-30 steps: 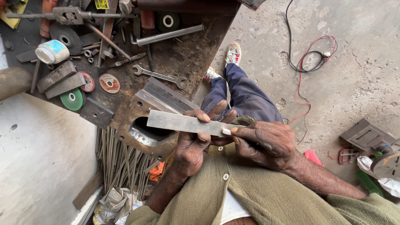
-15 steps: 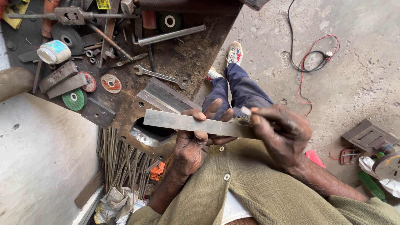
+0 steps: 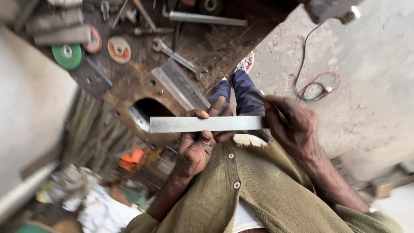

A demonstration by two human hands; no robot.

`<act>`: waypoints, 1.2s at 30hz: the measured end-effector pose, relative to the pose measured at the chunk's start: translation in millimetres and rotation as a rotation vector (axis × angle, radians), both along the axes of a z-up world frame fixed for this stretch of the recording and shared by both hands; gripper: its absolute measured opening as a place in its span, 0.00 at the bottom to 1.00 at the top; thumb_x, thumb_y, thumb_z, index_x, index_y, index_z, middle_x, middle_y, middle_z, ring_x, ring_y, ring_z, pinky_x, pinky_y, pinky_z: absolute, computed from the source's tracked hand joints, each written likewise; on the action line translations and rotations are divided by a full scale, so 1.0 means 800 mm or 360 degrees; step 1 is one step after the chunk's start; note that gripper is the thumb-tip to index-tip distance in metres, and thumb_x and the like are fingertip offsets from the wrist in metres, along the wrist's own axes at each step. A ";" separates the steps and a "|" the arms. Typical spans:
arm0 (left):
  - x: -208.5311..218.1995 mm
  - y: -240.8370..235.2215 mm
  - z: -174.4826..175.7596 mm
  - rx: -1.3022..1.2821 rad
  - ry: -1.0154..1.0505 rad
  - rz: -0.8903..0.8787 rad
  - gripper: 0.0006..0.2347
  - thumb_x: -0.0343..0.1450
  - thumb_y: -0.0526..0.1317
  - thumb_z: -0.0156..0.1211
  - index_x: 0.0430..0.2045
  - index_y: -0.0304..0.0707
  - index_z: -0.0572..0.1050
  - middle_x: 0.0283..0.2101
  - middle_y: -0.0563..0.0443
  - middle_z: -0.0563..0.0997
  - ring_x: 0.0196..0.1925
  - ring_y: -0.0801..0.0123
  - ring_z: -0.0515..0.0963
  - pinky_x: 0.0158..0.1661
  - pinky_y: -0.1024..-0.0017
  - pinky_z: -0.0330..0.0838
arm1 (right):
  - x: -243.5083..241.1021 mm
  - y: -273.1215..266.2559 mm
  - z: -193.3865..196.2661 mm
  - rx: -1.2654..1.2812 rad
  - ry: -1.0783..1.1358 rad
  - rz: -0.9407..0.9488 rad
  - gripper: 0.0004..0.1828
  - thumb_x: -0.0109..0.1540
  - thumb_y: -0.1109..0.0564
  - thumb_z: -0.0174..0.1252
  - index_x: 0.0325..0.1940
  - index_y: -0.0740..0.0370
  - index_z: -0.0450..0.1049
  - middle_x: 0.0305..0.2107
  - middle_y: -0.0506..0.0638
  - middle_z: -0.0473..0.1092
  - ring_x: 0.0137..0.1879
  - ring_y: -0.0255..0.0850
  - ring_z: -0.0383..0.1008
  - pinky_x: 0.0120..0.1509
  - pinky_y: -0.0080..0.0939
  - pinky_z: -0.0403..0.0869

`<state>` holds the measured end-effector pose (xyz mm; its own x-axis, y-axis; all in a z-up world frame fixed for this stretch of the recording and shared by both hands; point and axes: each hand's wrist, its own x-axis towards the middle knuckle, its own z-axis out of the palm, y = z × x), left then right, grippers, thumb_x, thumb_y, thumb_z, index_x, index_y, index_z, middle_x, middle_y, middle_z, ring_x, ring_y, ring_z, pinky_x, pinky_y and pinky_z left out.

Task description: The recorder is measuring and marking a metal component using a metal ruler and a marking tool in a metal fabrication setting.

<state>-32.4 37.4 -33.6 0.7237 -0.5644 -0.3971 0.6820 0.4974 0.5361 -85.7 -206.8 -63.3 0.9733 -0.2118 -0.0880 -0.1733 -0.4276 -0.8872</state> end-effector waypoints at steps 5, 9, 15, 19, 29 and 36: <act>-0.037 0.033 -0.006 0.0316 -0.0026 0.0358 0.10 0.80 0.31 0.50 0.57 0.37 0.66 0.74 0.34 0.63 0.76 0.48 0.64 0.69 0.44 0.71 | 0.046 -0.007 -0.038 -0.0260 -0.0212 0.0419 0.09 0.67 0.65 0.64 0.51 0.61 0.77 0.25 0.47 0.74 0.27 0.31 0.75 0.27 0.33 0.71; -0.069 0.065 -0.003 0.0601 0.0123 0.0815 0.12 0.79 0.31 0.51 0.57 0.31 0.70 0.65 0.34 0.73 0.67 0.48 0.75 0.61 0.47 0.77 | 0.074 0.004 -0.048 -0.0465 -0.0413 0.0681 0.08 0.67 0.66 0.65 0.49 0.60 0.79 0.24 0.45 0.73 0.27 0.32 0.74 0.29 0.34 0.72; -0.131 0.092 -0.017 0.0785 0.0320 0.1050 0.13 0.78 0.34 0.54 0.56 0.27 0.73 0.53 0.37 0.81 0.54 0.53 0.83 0.54 0.50 0.83 | 0.080 0.033 -0.047 -0.0449 -0.0461 0.0971 0.10 0.67 0.66 0.64 0.51 0.61 0.78 0.28 0.46 0.75 0.29 0.34 0.75 0.32 0.36 0.73; -0.163 0.101 -0.033 0.0865 0.0353 0.1094 0.13 0.77 0.33 0.55 0.55 0.26 0.74 0.48 0.38 0.82 0.50 0.54 0.84 0.50 0.53 0.83 | 0.068 0.055 -0.051 -0.0481 -0.0438 0.1054 0.10 0.66 0.65 0.64 0.51 0.60 0.79 0.27 0.46 0.75 0.28 0.34 0.74 0.32 0.36 0.73; -0.243 0.157 -0.136 0.0723 0.0195 0.1164 0.08 0.77 0.32 0.56 0.48 0.28 0.75 0.44 0.39 0.85 0.44 0.58 0.86 0.48 0.61 0.85 | -0.020 0.088 -0.091 -0.0947 -0.0623 0.0829 0.06 0.68 0.63 0.63 0.49 0.58 0.81 0.27 0.44 0.75 0.25 0.32 0.69 0.33 0.36 0.66; -0.260 0.190 -0.176 0.0607 0.0165 0.1226 0.08 0.75 0.31 0.60 0.47 0.28 0.77 0.40 0.40 0.85 0.39 0.60 0.87 0.43 0.64 0.87 | -0.088 0.066 -0.156 -0.0766 -0.0578 0.0350 0.06 0.75 0.61 0.58 0.53 0.62 0.80 0.35 0.47 0.78 0.35 0.33 0.74 0.39 0.34 0.71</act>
<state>-240.3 189.7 -174.5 0.7993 0.2535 -0.5449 0.2837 0.6400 0.7140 -156.3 -153.9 -187.9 0.9485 0.0627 0.3105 0.2393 -0.7839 -0.5729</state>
